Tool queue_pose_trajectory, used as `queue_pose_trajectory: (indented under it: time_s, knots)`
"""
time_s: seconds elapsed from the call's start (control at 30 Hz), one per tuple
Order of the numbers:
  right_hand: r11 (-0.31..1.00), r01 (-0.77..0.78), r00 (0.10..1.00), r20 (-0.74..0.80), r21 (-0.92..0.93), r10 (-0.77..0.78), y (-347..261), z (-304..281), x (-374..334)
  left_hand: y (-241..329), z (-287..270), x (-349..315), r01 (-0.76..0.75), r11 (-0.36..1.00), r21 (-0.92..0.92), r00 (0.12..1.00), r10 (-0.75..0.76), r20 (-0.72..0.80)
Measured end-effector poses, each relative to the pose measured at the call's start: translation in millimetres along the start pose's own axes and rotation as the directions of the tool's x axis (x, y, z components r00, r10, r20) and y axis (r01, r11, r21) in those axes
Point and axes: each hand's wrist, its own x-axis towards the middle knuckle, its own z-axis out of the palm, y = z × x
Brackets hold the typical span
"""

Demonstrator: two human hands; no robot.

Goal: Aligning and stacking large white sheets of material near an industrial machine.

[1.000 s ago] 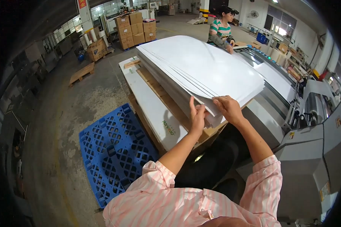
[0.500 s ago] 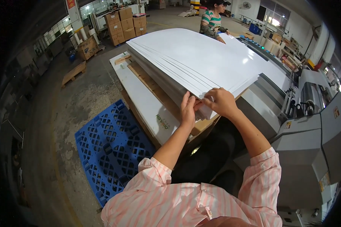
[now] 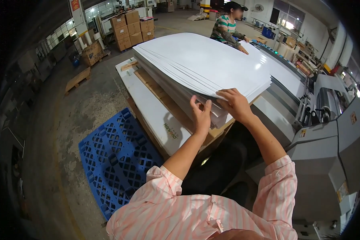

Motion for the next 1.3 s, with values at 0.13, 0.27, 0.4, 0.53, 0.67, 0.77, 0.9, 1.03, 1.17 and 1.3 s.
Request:
queue_pose_trajectory:
  time_s: [0.13,0.27,0.4,0.53,0.67,0.77,0.9,1.03,1.17,1.3]
  knots:
    - [0.626,-0.459,0.839,0.077,0.63,0.538,26,-5,30,3,-2,-1,0.1,0.992,0.082,0.979,-0.113,0.171]
    - [0.495,-0.406,0.779,0.008,0.768,0.626,24,-14,43,10,-2,-6,0.209,0.973,-0.096,0.959,-0.185,0.213]
    - [0.786,-0.415,0.9,0.08,0.458,0.429,9,-5,8,16,-1,-9,0.178,0.984,-0.028,0.954,-0.165,0.251]
    - [0.852,-0.426,0.901,0.226,0.305,0.37,0,3,-3,17,-5,-8,0.203,0.979,0.024,0.954,-0.203,0.222]
    - [0.914,-0.301,0.948,0.189,0.271,0.256,4,5,-10,20,-4,-8,0.215,0.976,-0.023,0.943,-0.201,0.265]
    - [0.946,-0.185,0.981,0.11,0.265,0.161,-3,4,-14,32,0,-12,0.282,0.948,-0.151,0.952,-0.256,0.168]
    - [0.942,-0.198,0.978,0.117,0.271,0.172,4,6,-4,28,3,-7,0.311,0.94,-0.143,0.945,-0.29,0.148]
    - [0.368,-0.498,0.726,0.145,0.785,0.672,9,-4,33,2,-5,-1,0.049,0.984,0.173,0.972,-0.086,0.219]
    - [0.505,-0.495,0.754,0.061,0.707,0.654,13,-12,31,6,-2,-4,-0.036,0.966,0.255,0.973,-0.024,0.229]
    - [0.924,-0.349,0.934,0.133,0.157,0.33,-6,3,-4,2,-3,-3,-0.065,0.977,0.201,0.972,0.017,0.234]
